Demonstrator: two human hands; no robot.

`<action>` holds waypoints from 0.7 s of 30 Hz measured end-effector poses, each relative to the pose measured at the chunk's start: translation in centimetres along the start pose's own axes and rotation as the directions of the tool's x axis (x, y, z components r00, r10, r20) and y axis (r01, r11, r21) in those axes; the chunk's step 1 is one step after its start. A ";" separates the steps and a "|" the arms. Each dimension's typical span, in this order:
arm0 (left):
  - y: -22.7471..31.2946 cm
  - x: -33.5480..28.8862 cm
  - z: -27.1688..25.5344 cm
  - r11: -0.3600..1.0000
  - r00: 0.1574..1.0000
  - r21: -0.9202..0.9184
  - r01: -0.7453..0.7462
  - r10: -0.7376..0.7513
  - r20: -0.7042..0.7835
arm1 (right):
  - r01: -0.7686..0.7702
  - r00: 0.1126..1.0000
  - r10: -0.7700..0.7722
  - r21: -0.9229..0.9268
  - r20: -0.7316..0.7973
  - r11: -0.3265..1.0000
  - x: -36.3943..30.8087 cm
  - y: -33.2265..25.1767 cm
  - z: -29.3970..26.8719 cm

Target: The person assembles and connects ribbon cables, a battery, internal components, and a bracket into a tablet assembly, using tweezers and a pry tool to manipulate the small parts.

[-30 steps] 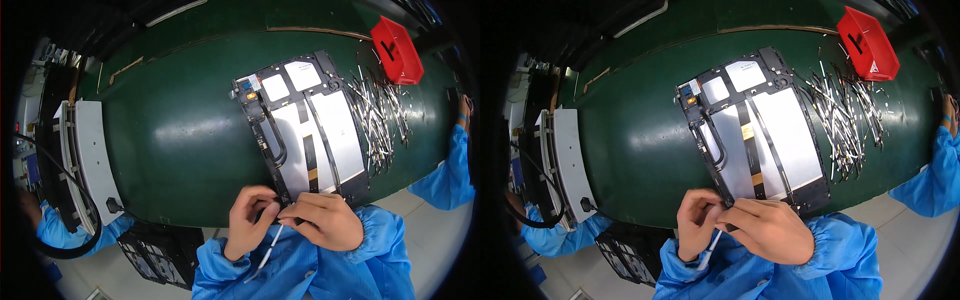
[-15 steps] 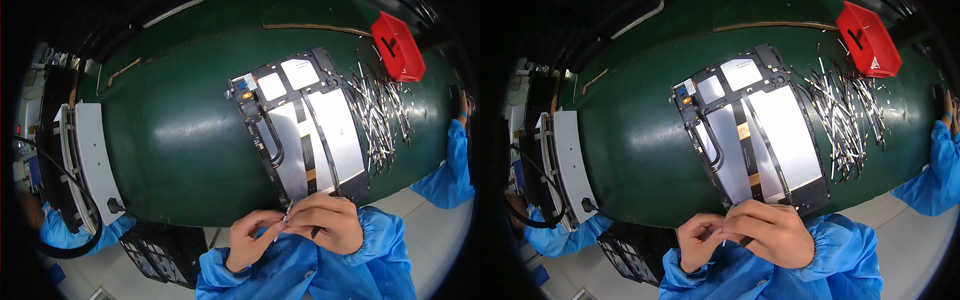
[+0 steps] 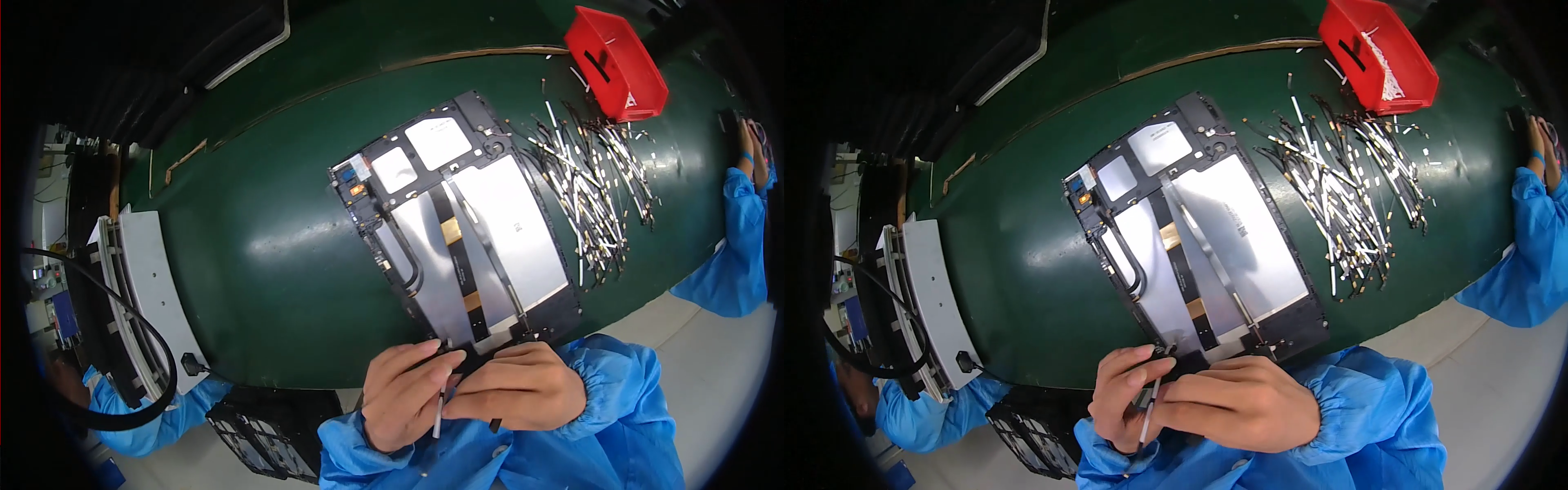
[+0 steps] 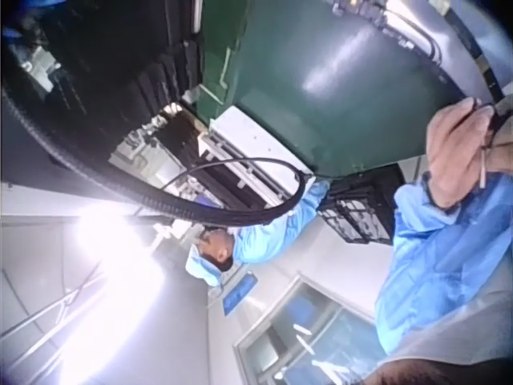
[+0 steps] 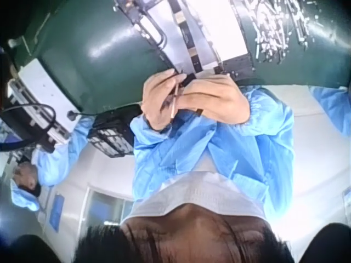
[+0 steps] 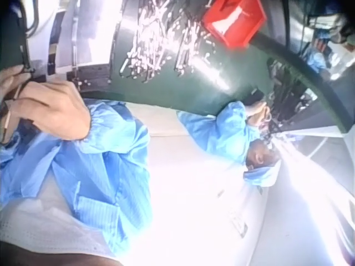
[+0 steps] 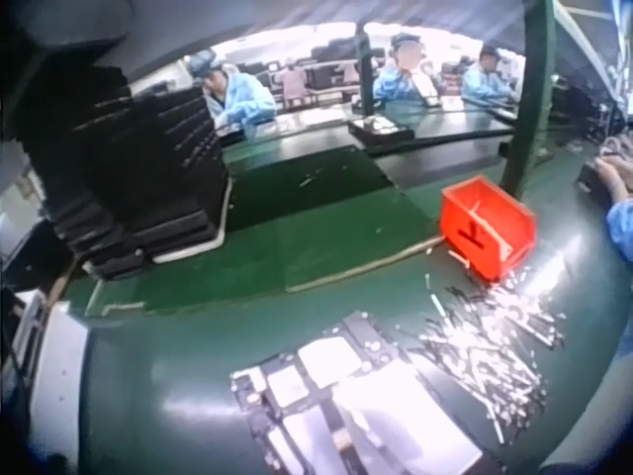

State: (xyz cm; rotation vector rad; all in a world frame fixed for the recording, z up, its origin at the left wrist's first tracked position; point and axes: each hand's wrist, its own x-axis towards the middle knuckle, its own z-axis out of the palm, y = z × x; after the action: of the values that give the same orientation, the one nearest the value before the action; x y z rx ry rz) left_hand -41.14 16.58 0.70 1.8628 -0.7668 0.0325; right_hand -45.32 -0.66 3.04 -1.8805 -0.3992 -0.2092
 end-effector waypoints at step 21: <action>0.7 -1.2 -0.9 0.933 0.961 -0.231 0.276 -0.261 0.092 | -0.360 0.931 0.355 0.056 0.082 0.931 1.6 0.1 -0.5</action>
State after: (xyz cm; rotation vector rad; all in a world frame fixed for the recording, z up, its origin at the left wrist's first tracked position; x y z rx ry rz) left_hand -42.16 17.74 1.27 1.7240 -0.5236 -0.2816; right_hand -43.75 -0.91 3.67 -1.8588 -0.1031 0.1159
